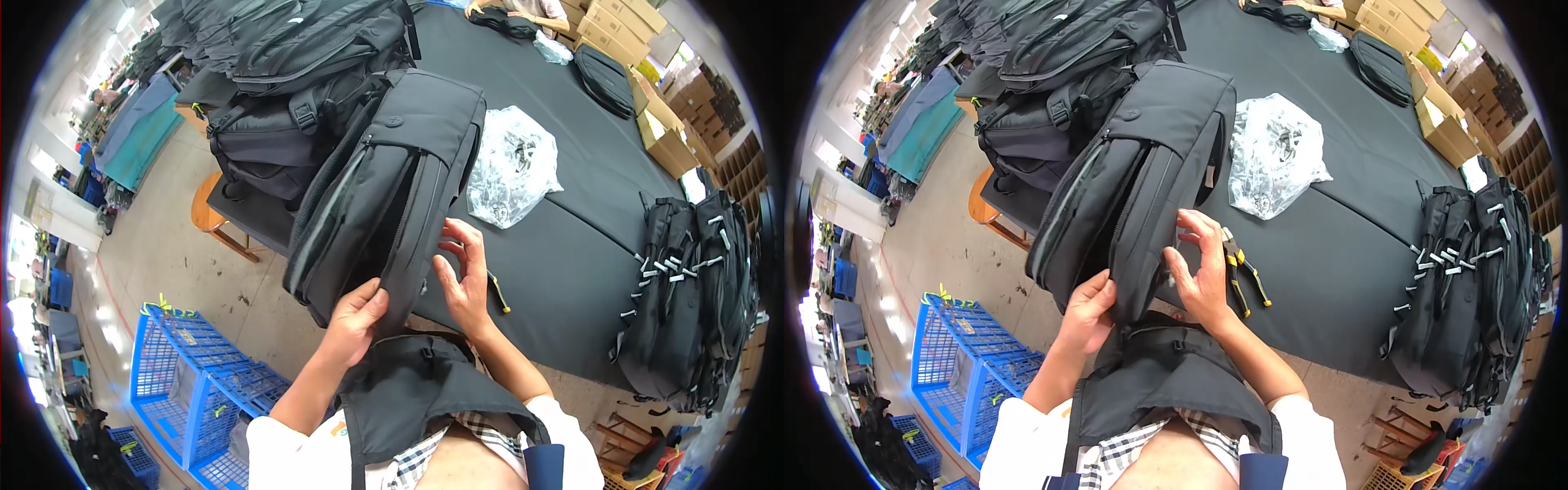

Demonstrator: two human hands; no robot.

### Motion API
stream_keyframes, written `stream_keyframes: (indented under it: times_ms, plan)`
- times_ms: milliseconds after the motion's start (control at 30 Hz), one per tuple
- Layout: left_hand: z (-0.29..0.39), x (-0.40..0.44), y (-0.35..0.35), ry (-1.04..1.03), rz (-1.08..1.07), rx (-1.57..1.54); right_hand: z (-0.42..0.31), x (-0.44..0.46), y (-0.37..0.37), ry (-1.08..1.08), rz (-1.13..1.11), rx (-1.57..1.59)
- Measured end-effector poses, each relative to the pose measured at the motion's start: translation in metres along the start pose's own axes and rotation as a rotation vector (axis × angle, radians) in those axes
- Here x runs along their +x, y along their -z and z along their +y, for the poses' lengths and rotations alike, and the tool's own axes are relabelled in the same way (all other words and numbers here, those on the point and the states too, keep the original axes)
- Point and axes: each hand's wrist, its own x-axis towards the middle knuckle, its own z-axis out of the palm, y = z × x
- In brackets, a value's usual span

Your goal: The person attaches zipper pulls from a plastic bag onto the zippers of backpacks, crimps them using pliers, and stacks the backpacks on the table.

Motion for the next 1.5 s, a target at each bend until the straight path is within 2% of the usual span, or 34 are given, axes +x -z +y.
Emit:
stream_keyframes:
  times_ms: [167, 233, 267, 300, 367, 400, 467, 533, 567, 700, 767, 833, 900, 933, 967, 1000, 1033, 1067, 1167, 1200, 1333, 1400, 1500]
  plan:
    - [0.003, 0.003, 0.004, -0.081, -0.084, 0.003, 0.002, -0.007, 0.002, -0.125, -0.027, 0.038]
    - [0.015, -0.002, -0.008, -0.228, -0.124, 0.289, 0.005, -0.01, 0.007, -0.125, -0.002, 0.025]
    - [0.027, -0.01, -0.02, -0.229, -0.151, 0.561, 0.006, -0.011, 0.01, -0.123, 0.012, 0.015]
    - [0.033, -0.013, -0.021, -0.344, -0.237, 0.972, 0.006, -0.011, 0.014, -0.132, 0.035, 0.006]
    - [0.064, -0.024, -0.039, -0.454, -0.447, 1.493, 0.003, -0.004, 0.021, -0.057, 0.113, 0.023]
    - [0.076, -0.019, -0.039, -0.602, -0.519, 1.649, -0.008, 0.002, 0.023, 0.003, 0.145, -0.016]
    - [0.1, 0.003, -0.048, -0.697, -0.484, 1.478, -0.028, 0.017, 0.026, 0.133, 0.109, -0.197]
    - [0.114, 0.057, -0.053, -1.049, -0.334, 1.5, -0.046, 0.035, 0.021, 0.283, 0.018, -0.449]
    - [0.122, 0.081, -0.06, -0.994, -0.388, 1.505, -0.055, 0.043, 0.013, 0.346, -0.033, -0.594]
    - [0.114, 0.185, -0.069, -1.095, -0.411, 1.812, -0.042, 0.043, -0.012, 0.332, -0.208, -0.632]
    - [0.107, 0.226, -0.081, -1.065, -0.393, 2.029, -0.044, 0.041, -0.017, 0.302, -0.306, -0.64]
    - [0.101, 0.269, -0.079, -0.924, -0.327, 2.202, -0.042, 0.043, -0.013, 0.347, -0.336, -0.698]
    - [0.107, 0.285, -0.085, -0.69, -0.285, 2.155, -0.045, 0.055, 0.0, 0.379, -0.311, -0.814]
    - [0.112, 0.293, -0.088, -0.724, -0.293, 2.15, -0.046, 0.061, 0.006, 0.386, -0.303, -0.894]
    - [0.115, 0.298, -0.088, -0.635, -0.233, 2.132, -0.053, 0.072, 0.012, 0.459, -0.305, -1.07]
    - [0.117, 0.305, -0.084, -0.537, -0.176, 2.112, -0.052, 0.082, 0.016, 0.444, -0.342, -1.168]
    - [0.122, 0.311, -0.078, -0.526, -0.152, 2.088, -0.05, 0.092, 0.018, 0.427, -0.377, -1.267]
    - [0.126, 0.314, -0.074, -0.51, -0.119, 2.088, -0.042, 0.102, 0.018, 0.499, -0.316, -1.39]
    - [0.133, 0.317, -0.063, -0.462, -0.01, 2.079, -0.025, 0.122, 0.006, 0.519, -0.227, -1.537]
    - [0.134, 0.314, -0.061, -0.446, 0.028, 2.066, -0.02, 0.127, 0.0, 0.544, -0.268, -1.653]
    - [0.14, 0.309, -0.056, -0.446, 0.008, 2.048, -0.007, 0.141, -0.023, 0.67, -0.254, -1.667]
    - [0.141, 0.306, -0.052, -0.469, -0.004, 2.05, -0.031, 0.128, -0.033, 0.636, -0.377, -1.829]
    - [0.144, 0.304, -0.039, -0.482, -0.005, 2.019, -0.045, 0.104, -0.029, 0.62, -0.562, -1.558]
